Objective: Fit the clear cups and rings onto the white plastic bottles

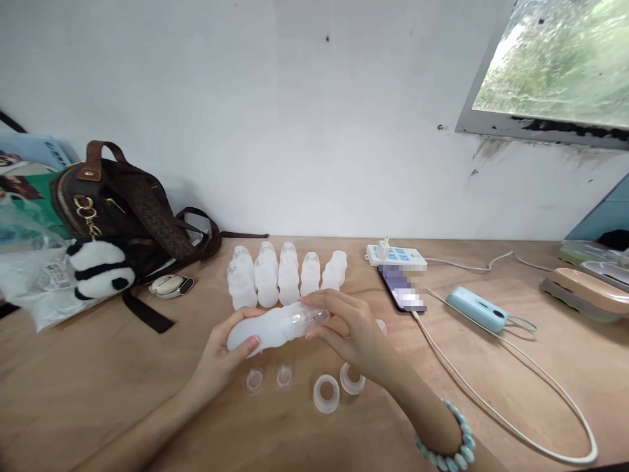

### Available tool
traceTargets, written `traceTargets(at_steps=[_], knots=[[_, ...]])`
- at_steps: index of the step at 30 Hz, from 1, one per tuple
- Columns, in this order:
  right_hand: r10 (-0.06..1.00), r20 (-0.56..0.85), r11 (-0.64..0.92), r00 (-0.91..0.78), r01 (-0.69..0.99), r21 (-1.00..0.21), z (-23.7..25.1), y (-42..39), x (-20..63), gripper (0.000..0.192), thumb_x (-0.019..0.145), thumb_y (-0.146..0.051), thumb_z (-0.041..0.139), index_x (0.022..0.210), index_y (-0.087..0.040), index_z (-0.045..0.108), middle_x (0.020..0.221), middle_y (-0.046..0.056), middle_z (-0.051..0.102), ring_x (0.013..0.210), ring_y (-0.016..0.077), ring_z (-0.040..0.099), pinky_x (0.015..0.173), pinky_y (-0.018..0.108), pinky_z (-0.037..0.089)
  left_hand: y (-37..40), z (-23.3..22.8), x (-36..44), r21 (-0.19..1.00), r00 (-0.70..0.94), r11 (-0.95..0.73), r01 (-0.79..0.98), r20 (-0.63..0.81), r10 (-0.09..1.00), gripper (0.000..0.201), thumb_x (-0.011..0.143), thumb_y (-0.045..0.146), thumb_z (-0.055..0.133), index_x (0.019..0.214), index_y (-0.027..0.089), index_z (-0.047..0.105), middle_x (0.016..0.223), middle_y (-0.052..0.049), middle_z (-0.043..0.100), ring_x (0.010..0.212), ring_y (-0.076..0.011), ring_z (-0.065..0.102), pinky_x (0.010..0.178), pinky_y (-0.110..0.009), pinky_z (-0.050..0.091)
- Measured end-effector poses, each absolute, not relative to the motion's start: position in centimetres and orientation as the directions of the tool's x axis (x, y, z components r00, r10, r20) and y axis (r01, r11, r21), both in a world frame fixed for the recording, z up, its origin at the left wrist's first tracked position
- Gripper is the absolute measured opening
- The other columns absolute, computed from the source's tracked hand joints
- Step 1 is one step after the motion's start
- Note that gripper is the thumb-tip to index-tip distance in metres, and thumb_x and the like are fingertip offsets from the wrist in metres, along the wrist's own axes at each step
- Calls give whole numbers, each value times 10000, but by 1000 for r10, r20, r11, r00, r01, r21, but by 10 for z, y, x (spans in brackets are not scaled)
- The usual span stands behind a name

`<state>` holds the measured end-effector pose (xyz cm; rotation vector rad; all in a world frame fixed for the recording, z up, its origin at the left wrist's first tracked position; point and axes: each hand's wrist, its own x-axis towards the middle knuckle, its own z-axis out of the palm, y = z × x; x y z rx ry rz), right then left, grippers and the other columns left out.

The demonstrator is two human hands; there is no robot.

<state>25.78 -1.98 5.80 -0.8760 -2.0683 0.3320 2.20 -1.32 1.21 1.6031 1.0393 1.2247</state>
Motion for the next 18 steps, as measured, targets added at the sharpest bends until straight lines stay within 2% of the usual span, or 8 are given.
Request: traceTargets(at_steps=[7, 11, 18], knots=[[603, 655, 789, -455, 461, -406, 76, -27, 257, 220, 952, -246, 551, 1153, -215, 635, 1067, 75, 731, 929, 185, 712, 745, 289, 606, -13, 16, 18, 940, 203, -325, 106, 299, 932, 319, 735, 411, 665, 925, 156, 638, 845, -49, 703, 603, -149, 559, 550, -246, 480], [595, 642, 792, -483, 486, -368, 83, -31, 256, 240, 952, -250, 555, 1173, -206, 635, 1106, 82, 727, 962, 192, 714, 783, 295, 614, -14, 22, 15, 933, 205, -343, 107, 317, 926, 325, 729, 428, 670, 913, 161, 644, 794, -35, 694, 576, -142, 548, 527, -237, 471], [610, 602, 785, -516, 495, -371, 91, -35, 259, 293, 943, -243, 572, 1232, -254, 616, 1162, 74, 704, 1036, 218, 696, 826, 336, 618, -17, 30, 15, 936, 209, -330, 120, 301, 930, 329, 729, 445, 671, 907, 169, 654, 763, -30, 679, 573, -149, 556, 511, -233, 465]])
